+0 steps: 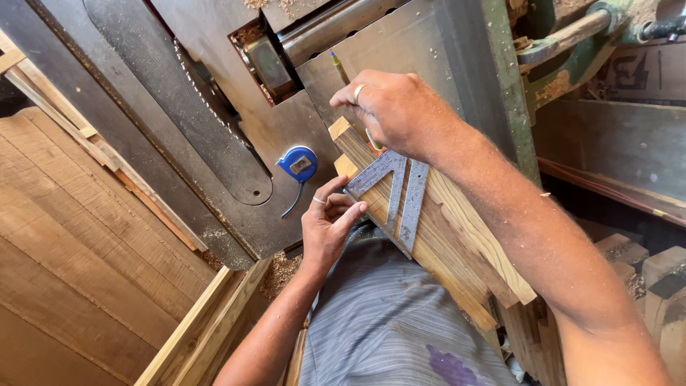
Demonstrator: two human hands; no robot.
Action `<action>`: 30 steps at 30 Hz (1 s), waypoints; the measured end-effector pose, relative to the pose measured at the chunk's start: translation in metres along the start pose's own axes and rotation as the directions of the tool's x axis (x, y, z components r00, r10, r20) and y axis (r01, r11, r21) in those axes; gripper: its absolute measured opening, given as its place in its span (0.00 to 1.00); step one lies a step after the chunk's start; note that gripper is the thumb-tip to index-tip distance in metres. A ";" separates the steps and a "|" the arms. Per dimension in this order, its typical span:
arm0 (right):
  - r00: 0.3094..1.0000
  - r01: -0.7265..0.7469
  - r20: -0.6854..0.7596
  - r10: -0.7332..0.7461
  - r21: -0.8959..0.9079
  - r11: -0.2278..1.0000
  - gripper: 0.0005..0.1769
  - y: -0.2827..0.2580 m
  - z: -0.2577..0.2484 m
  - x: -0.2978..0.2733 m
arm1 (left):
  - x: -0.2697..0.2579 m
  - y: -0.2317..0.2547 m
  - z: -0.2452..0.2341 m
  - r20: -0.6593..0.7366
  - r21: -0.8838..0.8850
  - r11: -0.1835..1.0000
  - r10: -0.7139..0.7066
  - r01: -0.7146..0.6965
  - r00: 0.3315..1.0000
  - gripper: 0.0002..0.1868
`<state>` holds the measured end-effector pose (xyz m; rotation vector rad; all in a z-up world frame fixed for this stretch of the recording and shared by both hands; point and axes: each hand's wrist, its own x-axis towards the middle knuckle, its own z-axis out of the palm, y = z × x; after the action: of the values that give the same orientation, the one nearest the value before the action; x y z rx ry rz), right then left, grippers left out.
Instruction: The person uses a speed square and pencil to mark lines on several wooden planks. They repeatedly position the square, draw lines, and rotate the planks to mark multiple pieces in a workshop setting.
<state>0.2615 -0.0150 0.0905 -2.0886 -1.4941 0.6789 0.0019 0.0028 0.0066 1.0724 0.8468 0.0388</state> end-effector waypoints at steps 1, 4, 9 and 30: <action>1.000 0.000 -0.007 0.000 -0.008 1.000 0.15 0.000 0.000 0.000 | 0.000 0.001 0.000 0.002 0.013 1.000 -0.001 0.001 1.000 0.31; 0.999 -0.054 0.006 0.054 -0.031 0.998 0.15 0.003 -0.001 0.002 | 0.000 0.003 0.000 0.006 0.043 0.999 -0.001 0.001 1.000 0.31; 0.995 -0.052 -0.086 0.046 -0.059 0.997 0.10 0.013 -0.013 0.003 | -0.001 0.003 0.000 0.005 0.037 0.999 0.021 -0.022 1.000 0.31; 0.963 -0.139 -0.069 0.261 0.702 0.699 0.18 0.000 -0.016 -0.042 | 0.001 -0.001 0.001 -0.015 0.001 1.000 0.025 -0.025 1.000 0.31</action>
<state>0.2606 -0.0562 0.1076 -1.6546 -0.7327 0.9459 0.0025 0.0017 0.0054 1.0850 0.8468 0.0674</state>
